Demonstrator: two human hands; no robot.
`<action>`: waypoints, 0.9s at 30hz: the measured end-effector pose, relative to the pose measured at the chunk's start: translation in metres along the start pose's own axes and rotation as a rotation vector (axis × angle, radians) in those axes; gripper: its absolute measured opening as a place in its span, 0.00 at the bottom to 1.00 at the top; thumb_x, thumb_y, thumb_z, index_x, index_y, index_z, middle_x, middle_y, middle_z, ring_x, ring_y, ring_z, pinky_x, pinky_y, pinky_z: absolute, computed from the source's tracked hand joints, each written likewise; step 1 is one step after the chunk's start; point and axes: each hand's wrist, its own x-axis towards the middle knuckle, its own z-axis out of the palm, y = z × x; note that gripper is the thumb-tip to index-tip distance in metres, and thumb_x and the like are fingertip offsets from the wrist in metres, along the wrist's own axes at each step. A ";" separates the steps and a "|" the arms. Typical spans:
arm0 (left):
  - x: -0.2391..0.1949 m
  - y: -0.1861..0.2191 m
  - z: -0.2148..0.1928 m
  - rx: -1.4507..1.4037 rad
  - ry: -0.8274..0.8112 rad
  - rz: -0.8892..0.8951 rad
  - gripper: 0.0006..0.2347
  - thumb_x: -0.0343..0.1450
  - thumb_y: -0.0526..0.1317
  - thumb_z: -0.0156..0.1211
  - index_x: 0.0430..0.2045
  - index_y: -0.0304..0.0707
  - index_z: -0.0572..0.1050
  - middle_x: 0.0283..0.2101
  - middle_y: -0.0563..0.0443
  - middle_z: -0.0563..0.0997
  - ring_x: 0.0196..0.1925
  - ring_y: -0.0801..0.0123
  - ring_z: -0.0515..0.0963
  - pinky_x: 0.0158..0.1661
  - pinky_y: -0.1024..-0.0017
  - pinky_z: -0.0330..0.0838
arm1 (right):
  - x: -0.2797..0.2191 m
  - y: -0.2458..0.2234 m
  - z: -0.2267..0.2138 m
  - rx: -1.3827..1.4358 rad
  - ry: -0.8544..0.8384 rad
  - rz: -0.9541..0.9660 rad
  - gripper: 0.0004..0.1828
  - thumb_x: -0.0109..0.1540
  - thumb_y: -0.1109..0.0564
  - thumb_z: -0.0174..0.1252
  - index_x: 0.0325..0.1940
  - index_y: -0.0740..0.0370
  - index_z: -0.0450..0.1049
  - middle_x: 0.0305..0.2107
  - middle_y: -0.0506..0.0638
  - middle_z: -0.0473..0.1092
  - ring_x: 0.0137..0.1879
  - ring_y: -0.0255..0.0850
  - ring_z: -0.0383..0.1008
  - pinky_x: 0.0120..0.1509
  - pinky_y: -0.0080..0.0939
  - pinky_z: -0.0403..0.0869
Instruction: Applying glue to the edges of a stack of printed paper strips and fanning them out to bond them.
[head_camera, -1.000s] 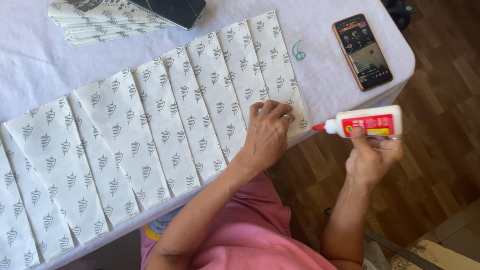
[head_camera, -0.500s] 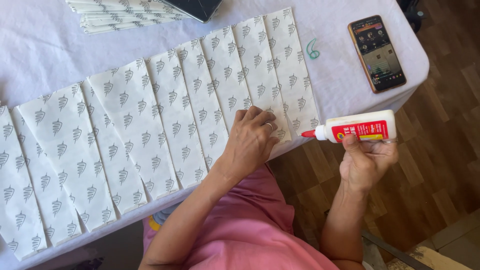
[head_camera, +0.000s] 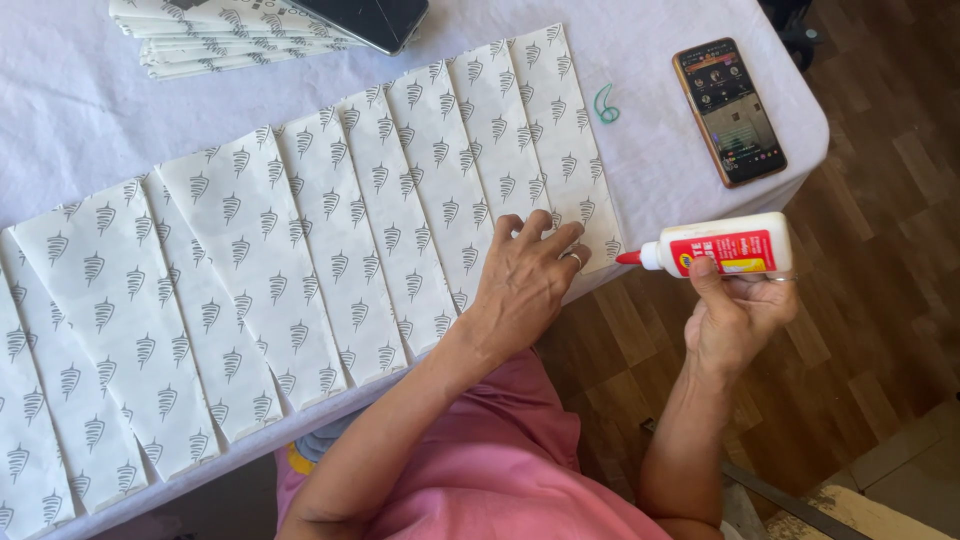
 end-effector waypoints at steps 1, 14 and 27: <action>-0.001 -0.001 0.002 0.000 -0.003 0.000 0.09 0.59 0.27 0.59 0.26 0.43 0.77 0.41 0.57 0.74 0.44 0.57 0.70 0.39 0.58 0.61 | -0.001 0.005 -0.001 0.000 0.001 0.003 0.23 0.53 0.65 0.76 0.46 0.65 0.73 0.42 0.58 0.76 0.48 0.44 0.79 0.53 0.50 0.86; -0.007 0.001 0.019 -0.136 -0.139 -0.123 0.07 0.67 0.31 0.61 0.33 0.45 0.82 0.43 0.57 0.79 0.53 0.59 0.68 0.53 0.55 0.61 | 0.007 0.041 -0.021 0.027 -0.073 -0.029 0.31 0.55 0.65 0.75 0.59 0.59 0.69 0.47 0.56 0.75 0.60 0.48 0.78 0.65 0.53 0.80; -0.034 -0.021 -0.014 -0.141 -0.116 -0.214 0.04 0.65 0.38 0.70 0.28 0.41 0.83 0.36 0.53 0.80 0.44 0.62 0.73 0.46 0.64 0.65 | -0.011 0.042 -0.019 0.213 -0.089 0.080 0.29 0.58 0.64 0.69 0.61 0.59 0.67 0.50 0.53 0.73 0.61 0.46 0.77 0.70 0.55 0.80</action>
